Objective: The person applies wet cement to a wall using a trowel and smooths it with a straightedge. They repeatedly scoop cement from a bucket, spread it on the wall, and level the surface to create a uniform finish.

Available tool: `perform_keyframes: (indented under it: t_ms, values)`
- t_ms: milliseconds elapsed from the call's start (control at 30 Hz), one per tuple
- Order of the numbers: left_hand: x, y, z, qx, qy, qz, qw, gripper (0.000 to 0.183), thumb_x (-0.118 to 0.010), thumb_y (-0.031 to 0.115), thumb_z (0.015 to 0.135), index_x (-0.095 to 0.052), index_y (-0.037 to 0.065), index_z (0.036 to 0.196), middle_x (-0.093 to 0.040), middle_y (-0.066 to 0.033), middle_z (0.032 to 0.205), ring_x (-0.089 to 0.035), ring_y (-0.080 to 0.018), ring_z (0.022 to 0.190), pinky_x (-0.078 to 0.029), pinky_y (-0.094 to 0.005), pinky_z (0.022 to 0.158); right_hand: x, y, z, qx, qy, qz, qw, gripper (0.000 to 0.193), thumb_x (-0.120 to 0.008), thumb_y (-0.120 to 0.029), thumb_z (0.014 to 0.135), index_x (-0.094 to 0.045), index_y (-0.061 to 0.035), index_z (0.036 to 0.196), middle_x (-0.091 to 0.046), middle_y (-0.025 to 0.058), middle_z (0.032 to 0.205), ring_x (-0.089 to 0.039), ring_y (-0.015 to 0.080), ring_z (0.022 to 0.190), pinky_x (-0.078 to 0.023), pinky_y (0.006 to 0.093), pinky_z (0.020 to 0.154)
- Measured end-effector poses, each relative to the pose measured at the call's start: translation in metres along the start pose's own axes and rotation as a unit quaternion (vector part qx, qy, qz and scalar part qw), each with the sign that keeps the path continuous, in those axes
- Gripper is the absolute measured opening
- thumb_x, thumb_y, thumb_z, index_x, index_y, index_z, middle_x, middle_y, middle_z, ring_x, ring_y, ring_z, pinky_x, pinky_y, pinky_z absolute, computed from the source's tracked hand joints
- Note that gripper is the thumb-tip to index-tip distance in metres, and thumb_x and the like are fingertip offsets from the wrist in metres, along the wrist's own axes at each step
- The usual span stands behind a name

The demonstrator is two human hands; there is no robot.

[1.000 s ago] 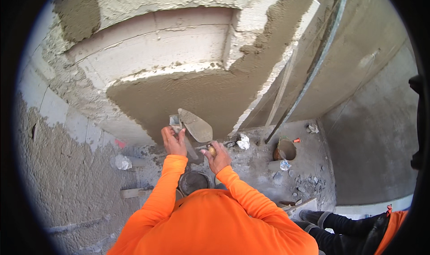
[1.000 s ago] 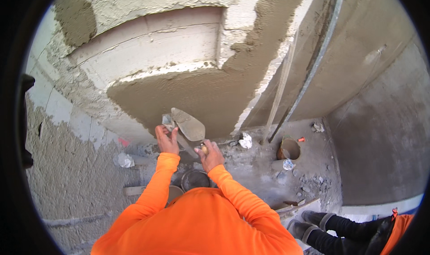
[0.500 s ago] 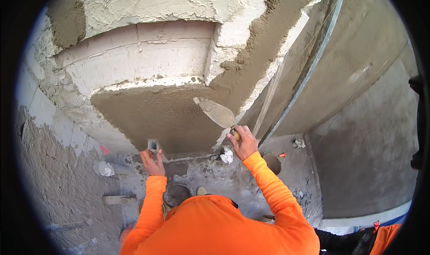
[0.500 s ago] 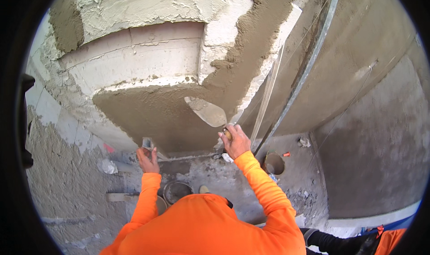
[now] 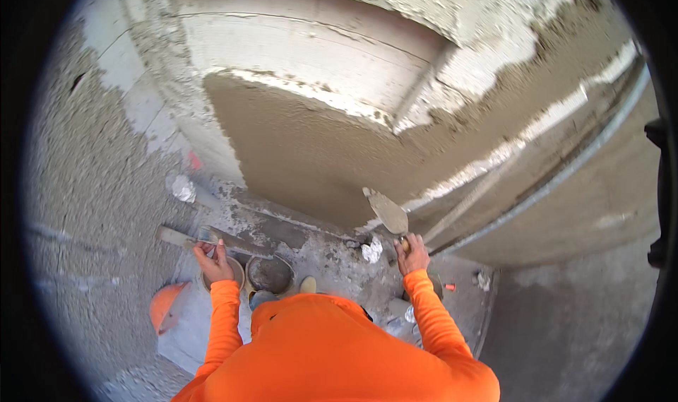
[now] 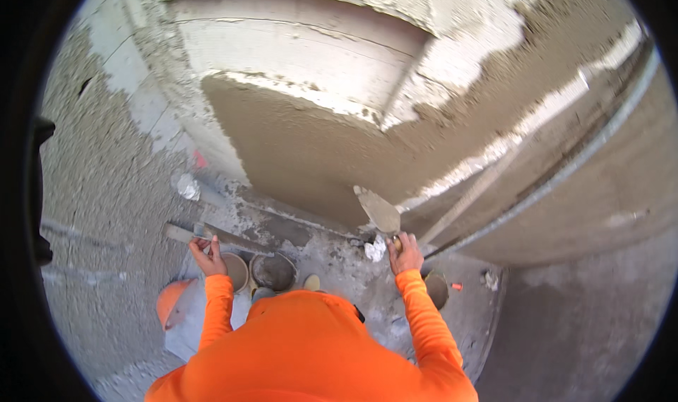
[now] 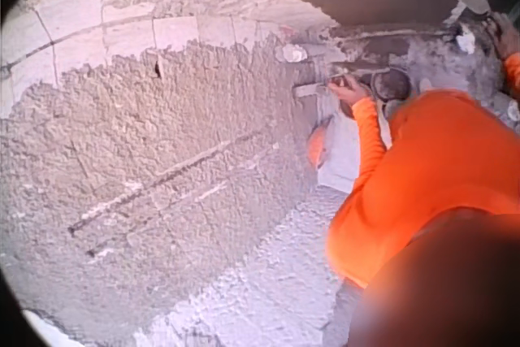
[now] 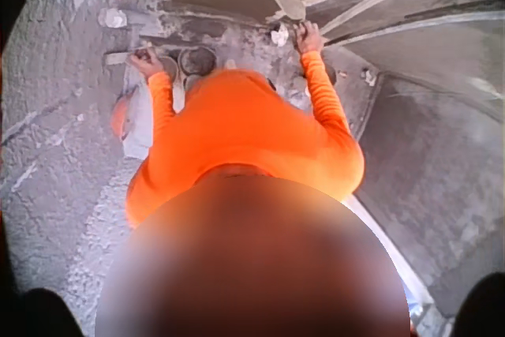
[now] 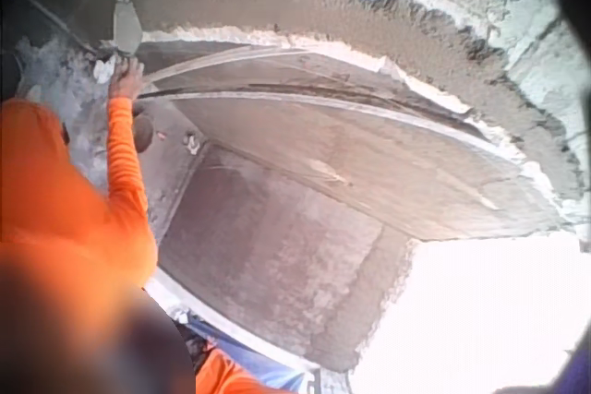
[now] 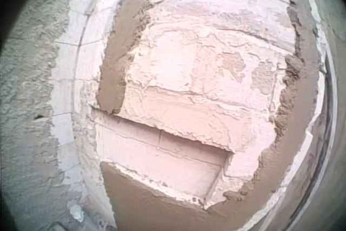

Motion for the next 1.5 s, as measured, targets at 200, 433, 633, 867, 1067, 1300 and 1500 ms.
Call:
perform_keyframes:
  t_ms: [200,433,633,867,1067,1300,1500]
  values:
    - [0.059,-0.005,-0.012,0.034,0.076,0.013,0.996,0.04,-0.07,0.018,0.092,-0.049,-0.001,0.12,-0.052,-0.0105,0.107,-0.054,-0.0179,0.096,-0.051,-0.0319,0.083,-0.032,-0.033,0.0,0.055,-0.003,0.034,0.998,0.031,-0.072,-0.036,0.085,-0.062,-0.0143,0.105,-0.06,0.0128,0.098,-0.061,0.0384,0.092,-0.05,0.0469,0.076]
    - [0.107,-0.032,0.011,0.046,0.118,-0.009,0.992,0.051,-0.069,0.022,0.093,-0.047,0.0,0.133,-0.055,-0.012,0.116,-0.056,-0.02,0.1,-0.051,-0.0342,0.085,-0.054,-0.11,-0.003,0.087,-0.01,0.061,0.994,0.032,-0.076,-0.035,0.082,-0.065,-0.0119,0.101,-0.063,0.0104,0.099,-0.063,0.0343,0.092,-0.051,0.0417,0.079]
    - [0.157,-0.092,0.055,0.073,0.157,-0.034,0.984,0.052,-0.068,0.028,0.094,-0.047,0.004,0.136,-0.056,-0.0083,0.12,-0.055,-0.0177,0.104,-0.052,-0.0338,0.082,-0.072,-0.152,-0.034,0.059,-0.025,0.067,0.996,0.037,-0.07,-0.043,0.087,-0.064,-0.0145,0.111,-0.062,0.0111,0.106,-0.062,0.0357,0.097,-0.05,0.0449,0.08]
    - [0.173,-0.168,0.119,0.213,0.143,-0.159,0.953,0.058,-0.068,0.032,0.095,-0.043,0.009,0.142,-0.052,-0.0054,0.115,-0.053,-0.0179,0.1,-0.053,-0.0357,0.074,-0.067,-0.167,-0.086,-0.009,0.008,0.053,0.999,0.037,-0.072,-0.043,0.085,-0.064,-0.0161,0.11,-0.061,0.0097,0.104,-0.063,0.0349,0.097,-0.05,0.045,0.08]
    - [0.12,-0.167,0.193,0.276,0.101,-0.23,0.928,0.054,-0.071,0.039,0.091,-0.048,0.013,0.132,-0.052,-0.0052,0.117,-0.052,-0.0223,0.103,-0.058,-0.0387,0.07,-0.044,-0.161,-0.13,-0.083,0.09,0.047,0.991,0.033,-0.075,-0.037,0.084,-0.064,-0.0156,0.106,-0.06,0.0107,0.101,-0.062,0.0357,0.094,-0.05,0.0443,0.078]
    - [-0.027,-0.06,0.273,0.329,-0.056,-0.341,0.879,0.048,-0.068,0.037,0.093,-0.049,0.006,0.125,-0.05,-0.0135,0.125,-0.051,-0.0269,0.111,-0.064,-0.042,0.074,0.008,-0.158,-0.177,-0.155,0.199,0.037,0.967,0.031,-0.073,-0.033,0.084,-0.064,-0.0137,0.107,-0.061,0.0113,0.1,-0.061,0.0358,0.096,-0.049,0.0429,0.08]
    - [-0.151,0.005,0.29,0.344,-0.136,-0.387,0.845,0.046,-0.065,0.034,0.096,-0.047,0.002,0.124,-0.049,-0.0194,0.128,-0.055,-0.0284,0.111,-0.066,-0.0436,0.074,0.042,-0.141,-0.182,-0.189,0.244,0.019,0.951,0.034,-0.073,-0.034,0.084,-0.063,-0.0113,0.108,-0.061,0.0112,0.1,-0.061,0.0349,0.097,-0.048,0.0424,0.08]
Point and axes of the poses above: each hand's wrist, its own z-axis towards the middle knuckle, its own x-axis out of the back of the hand, y = z × x, the point moved 10 cm from there along z, towards the middle knuckle
